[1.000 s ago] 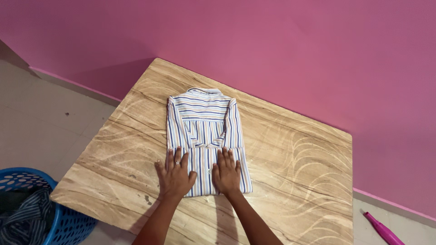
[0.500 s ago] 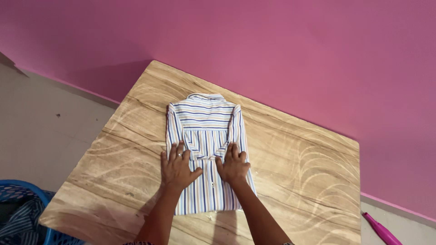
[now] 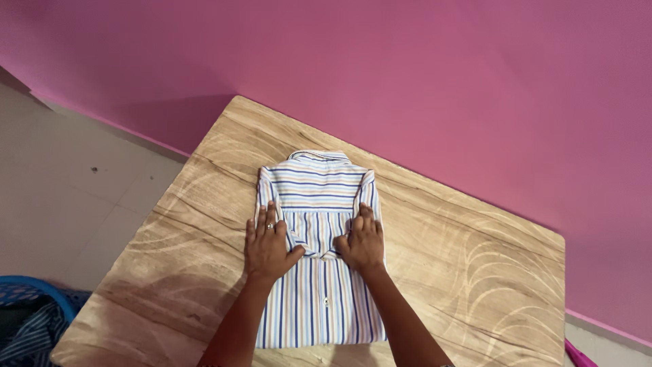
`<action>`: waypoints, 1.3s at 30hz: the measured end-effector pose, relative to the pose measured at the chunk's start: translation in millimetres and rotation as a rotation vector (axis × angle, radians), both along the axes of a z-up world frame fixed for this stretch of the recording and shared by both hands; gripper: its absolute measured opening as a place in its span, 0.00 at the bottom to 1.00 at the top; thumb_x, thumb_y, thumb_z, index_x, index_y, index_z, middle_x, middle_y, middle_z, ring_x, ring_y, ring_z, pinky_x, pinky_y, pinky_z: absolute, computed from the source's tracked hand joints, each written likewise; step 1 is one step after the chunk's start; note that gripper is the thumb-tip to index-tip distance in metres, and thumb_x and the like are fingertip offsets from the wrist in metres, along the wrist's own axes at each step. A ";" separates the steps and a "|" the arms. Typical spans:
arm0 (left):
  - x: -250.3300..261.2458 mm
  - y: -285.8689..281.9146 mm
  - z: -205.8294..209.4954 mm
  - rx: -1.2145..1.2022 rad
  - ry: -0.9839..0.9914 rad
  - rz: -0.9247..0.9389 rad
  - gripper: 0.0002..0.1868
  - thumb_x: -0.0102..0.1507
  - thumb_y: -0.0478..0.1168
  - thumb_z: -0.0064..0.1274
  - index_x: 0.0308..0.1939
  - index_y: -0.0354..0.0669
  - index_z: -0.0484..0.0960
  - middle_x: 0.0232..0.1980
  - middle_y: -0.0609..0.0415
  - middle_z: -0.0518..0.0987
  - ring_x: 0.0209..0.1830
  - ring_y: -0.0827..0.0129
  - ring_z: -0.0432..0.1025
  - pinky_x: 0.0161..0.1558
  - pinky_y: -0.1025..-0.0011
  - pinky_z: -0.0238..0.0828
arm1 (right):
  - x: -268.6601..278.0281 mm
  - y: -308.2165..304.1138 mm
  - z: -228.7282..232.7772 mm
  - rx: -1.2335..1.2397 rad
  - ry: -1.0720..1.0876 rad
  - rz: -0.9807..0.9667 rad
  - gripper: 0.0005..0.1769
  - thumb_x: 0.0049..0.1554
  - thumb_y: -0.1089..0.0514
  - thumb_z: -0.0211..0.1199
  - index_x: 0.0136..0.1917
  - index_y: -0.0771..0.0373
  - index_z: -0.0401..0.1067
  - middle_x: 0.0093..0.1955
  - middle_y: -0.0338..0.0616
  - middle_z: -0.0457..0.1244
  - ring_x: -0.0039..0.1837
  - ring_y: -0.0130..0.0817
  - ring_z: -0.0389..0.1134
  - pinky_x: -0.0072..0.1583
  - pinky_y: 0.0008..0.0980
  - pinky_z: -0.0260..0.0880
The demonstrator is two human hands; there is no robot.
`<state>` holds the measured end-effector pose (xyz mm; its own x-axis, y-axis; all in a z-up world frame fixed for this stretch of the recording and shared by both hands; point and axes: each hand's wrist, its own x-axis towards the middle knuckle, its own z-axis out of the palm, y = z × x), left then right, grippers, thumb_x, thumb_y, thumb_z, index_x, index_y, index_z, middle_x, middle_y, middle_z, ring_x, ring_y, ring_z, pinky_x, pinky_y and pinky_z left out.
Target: The person takes a striped shirt out of a laundry basket, lays it flat on a wooden table, and folds it into a rectangular shape.
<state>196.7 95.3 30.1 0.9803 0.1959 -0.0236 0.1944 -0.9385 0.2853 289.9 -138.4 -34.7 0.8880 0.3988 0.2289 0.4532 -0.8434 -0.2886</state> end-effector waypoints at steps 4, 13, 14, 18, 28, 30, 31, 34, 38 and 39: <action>14.5 11.8 -3.6 0.027 -0.037 -0.004 0.45 0.52 0.65 0.61 0.61 0.34 0.70 0.76 0.41 0.61 0.77 0.51 0.54 0.75 0.50 0.43 | 18.7 10.3 26.5 -0.125 0.220 -0.083 0.39 0.53 0.38 0.54 0.69 0.66 0.61 0.77 0.54 0.54 0.77 0.49 0.53 0.74 0.55 0.52; 66.4 34.0 -19.0 -0.017 -0.079 0.091 0.51 0.55 0.65 0.59 0.69 0.29 0.66 0.64 0.38 0.70 0.67 0.46 0.62 0.70 0.54 0.57 | 78.8 20.8 31.5 -0.241 0.412 -0.220 0.56 0.57 0.31 0.52 0.81 0.72 0.40 0.71 0.57 0.54 0.71 0.52 0.56 0.61 0.48 0.71; 64.7 35.0 -23.2 0.022 -0.118 0.081 0.50 0.55 0.64 0.59 0.69 0.30 0.66 0.66 0.38 0.68 0.69 0.45 0.60 0.70 0.52 0.54 | 78.8 22.3 30.7 -0.265 0.412 -0.220 0.58 0.55 0.31 0.54 0.81 0.73 0.40 0.72 0.58 0.53 0.71 0.53 0.56 0.61 0.48 0.71; 65.1 38.1 -41.9 0.136 -0.232 0.036 0.49 0.53 0.62 0.59 0.67 0.30 0.65 0.73 0.35 0.60 0.79 0.42 0.47 0.74 0.48 0.45 | 75.6 26.4 18.9 -0.353 0.398 -0.251 0.59 0.56 0.31 0.54 0.82 0.75 0.38 0.73 0.59 0.51 0.73 0.54 0.55 0.63 0.47 0.71; 39.3 54.9 -38.0 -0.267 -0.056 0.039 0.50 0.64 0.64 0.51 0.79 0.35 0.54 0.81 0.45 0.51 0.81 0.47 0.40 0.69 0.33 0.34 | 61.7 -30.2 33.1 0.334 0.527 -0.139 0.49 0.54 0.36 0.56 0.78 0.69 0.53 0.65 0.61 0.62 0.63 0.53 0.67 0.65 0.42 0.68; -5.2 53.4 -16.0 -0.148 -0.139 -0.135 0.42 0.62 0.66 0.51 0.74 0.48 0.65 0.83 0.54 0.52 0.85 0.49 0.39 0.75 0.40 0.35 | 15.1 -55.1 51.8 0.297 0.191 0.123 0.42 0.58 0.39 0.59 0.74 0.71 0.59 0.71 0.62 0.58 0.72 0.55 0.59 0.71 0.44 0.60; -25.8 51.9 -4.9 -0.091 -0.087 -0.232 0.46 0.57 0.68 0.53 0.74 0.50 0.64 0.83 0.55 0.51 0.83 0.52 0.37 0.76 0.42 0.32 | -4.9 -67.8 58.9 0.263 0.155 0.195 0.43 0.57 0.37 0.58 0.74 0.69 0.60 0.72 0.61 0.58 0.73 0.54 0.59 0.72 0.46 0.59; -82.2 47.3 18.9 0.012 0.162 -0.508 0.52 0.55 0.72 0.56 0.75 0.51 0.61 0.84 0.52 0.44 0.82 0.54 0.33 0.75 0.43 0.25 | -54.4 -99.1 67.7 0.112 0.128 0.373 0.48 0.53 0.31 0.58 0.74 0.68 0.60 0.72 0.60 0.57 0.75 0.55 0.56 0.73 0.51 0.53; -131.8 47.9 17.9 -0.006 0.214 -0.726 0.52 0.52 0.66 0.60 0.74 0.48 0.62 0.83 0.51 0.48 0.81 0.57 0.37 0.76 0.47 0.27 | -104.7 -130.7 62.0 -0.090 0.061 0.598 0.56 0.50 0.23 0.58 0.74 0.68 0.58 0.76 0.63 0.52 0.79 0.61 0.46 0.74 0.61 0.42; -138.2 49.0 12.6 -0.003 0.211 -0.724 0.52 0.52 0.66 0.60 0.74 0.48 0.62 0.83 0.51 0.48 0.81 0.57 0.37 0.76 0.47 0.27 | -113.6 -136.3 59.2 -0.090 0.057 0.599 0.56 0.50 0.23 0.58 0.74 0.68 0.58 0.76 0.63 0.52 0.79 0.61 0.46 0.74 0.61 0.42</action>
<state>58.4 144.3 42.7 0.8386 -0.4964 -0.2244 -0.4204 -0.8516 0.3131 176.3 -274.7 24.5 0.5129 0.8485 0.1302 0.8425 -0.4685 -0.2658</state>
